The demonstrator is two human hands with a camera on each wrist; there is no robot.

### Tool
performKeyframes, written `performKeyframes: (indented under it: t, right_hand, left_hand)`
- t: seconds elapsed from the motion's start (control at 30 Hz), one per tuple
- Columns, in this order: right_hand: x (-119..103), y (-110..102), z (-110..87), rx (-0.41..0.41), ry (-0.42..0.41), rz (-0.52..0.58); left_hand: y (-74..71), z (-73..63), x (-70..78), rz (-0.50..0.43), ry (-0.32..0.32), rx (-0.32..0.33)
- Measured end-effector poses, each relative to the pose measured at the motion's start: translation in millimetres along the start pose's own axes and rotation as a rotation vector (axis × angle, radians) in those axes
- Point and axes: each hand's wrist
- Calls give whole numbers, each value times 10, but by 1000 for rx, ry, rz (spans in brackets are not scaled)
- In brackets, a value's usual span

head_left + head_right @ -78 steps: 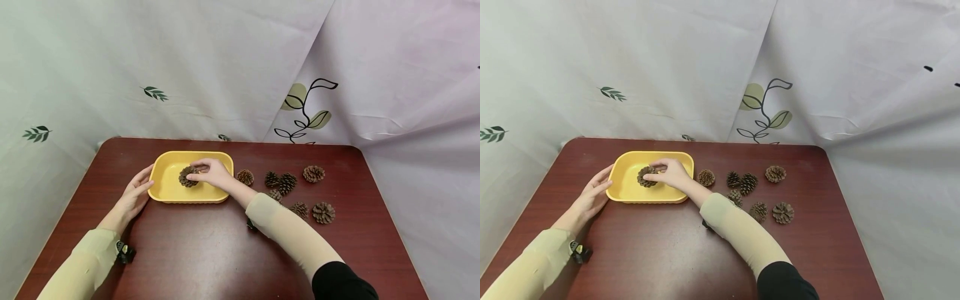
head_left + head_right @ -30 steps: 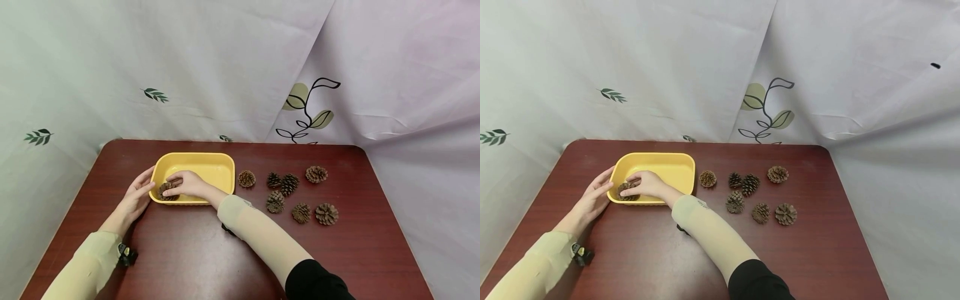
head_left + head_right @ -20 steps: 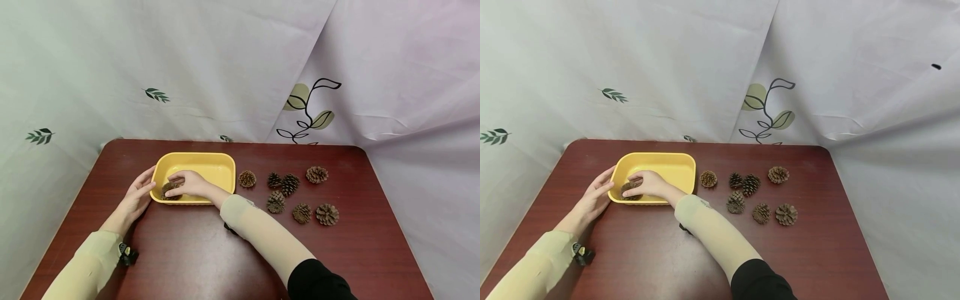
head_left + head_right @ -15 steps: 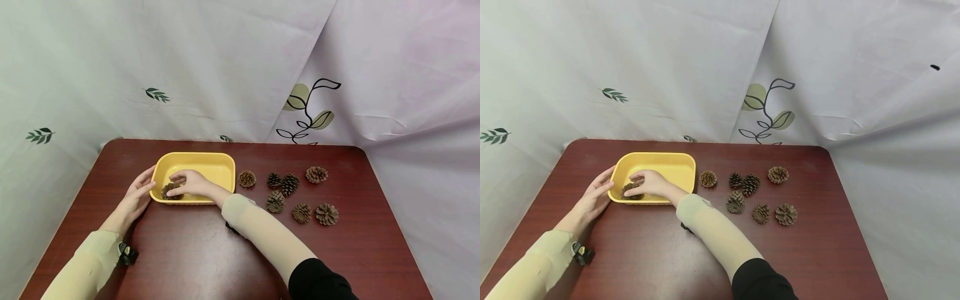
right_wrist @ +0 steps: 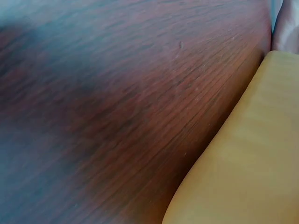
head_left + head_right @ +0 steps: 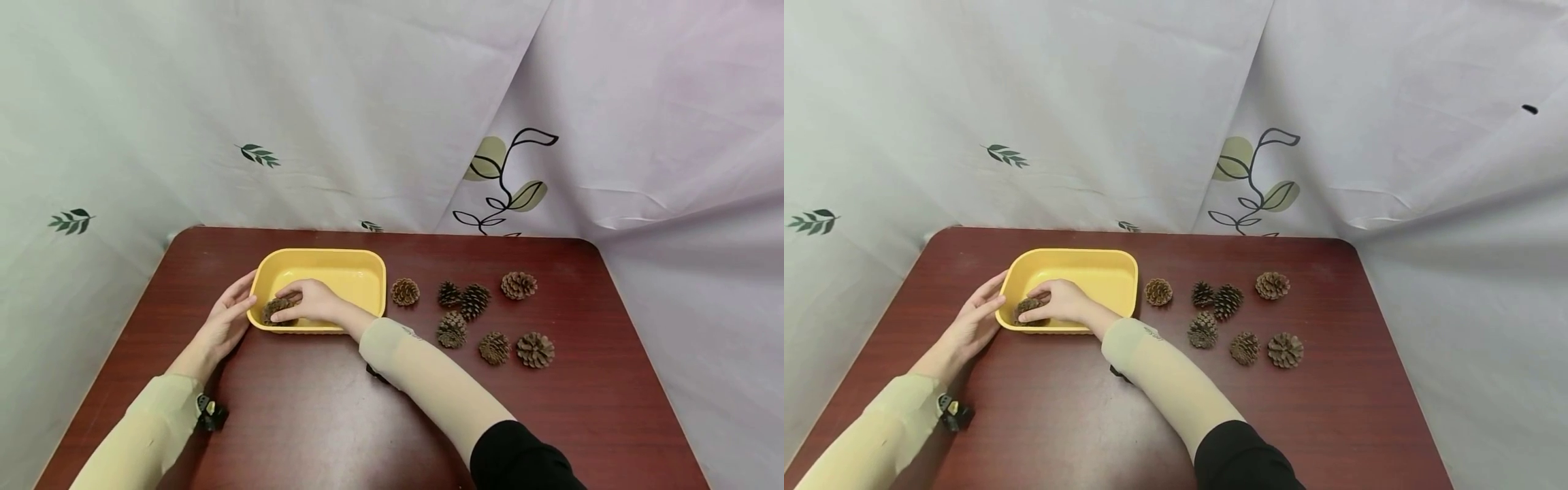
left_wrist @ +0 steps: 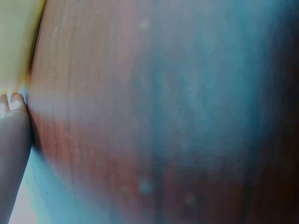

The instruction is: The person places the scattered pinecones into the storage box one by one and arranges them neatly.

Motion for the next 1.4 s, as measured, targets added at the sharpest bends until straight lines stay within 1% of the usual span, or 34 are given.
performKeyframes:
  t: [0.13,0.23,0.43,0.57,0.77,0.93,1.03,1.27,1.4]
  right_hand:
    - [-4,8,2,2,9,-10]
    - [-8,-13,-11,-11,3,-28]
    - [-18,-95,-60,-39,-39,-8]
    - [-33,-188,-149,-34,-76,11]
    - [-44,-391,-381,-24,-109,-10]
    - [-46,-620,-613,-3,-144,-39]
    - [-34,-759,-745,17,-169,-30]
    - [36,-1039,-1040,115,-198,-67]
    - [93,-1193,-1189,181,-201,-53]
  left_hand:
    - [-16,-4,-26,1,1,-9]
    - [-22,-3,-28,-9,14,-14]
    - [-26,4,-13,11,6,-7]
    - [-17,16,-23,25,4,5]
    - [-17,9,-16,3,6,-3]
    - [-19,10,-4,-22,7,-9]
    - [-15,13,-1,-24,3,-7]
    - [5,11,14,-15,-14,6]
    - [7,8,19,-7,-15,12]
Point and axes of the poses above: each hand's wrist, its own z-axis towards the middle knuckle, its own y-axis out of the palm, x = y × z, and after that the axes turned 8 degrees about -x, right-handed
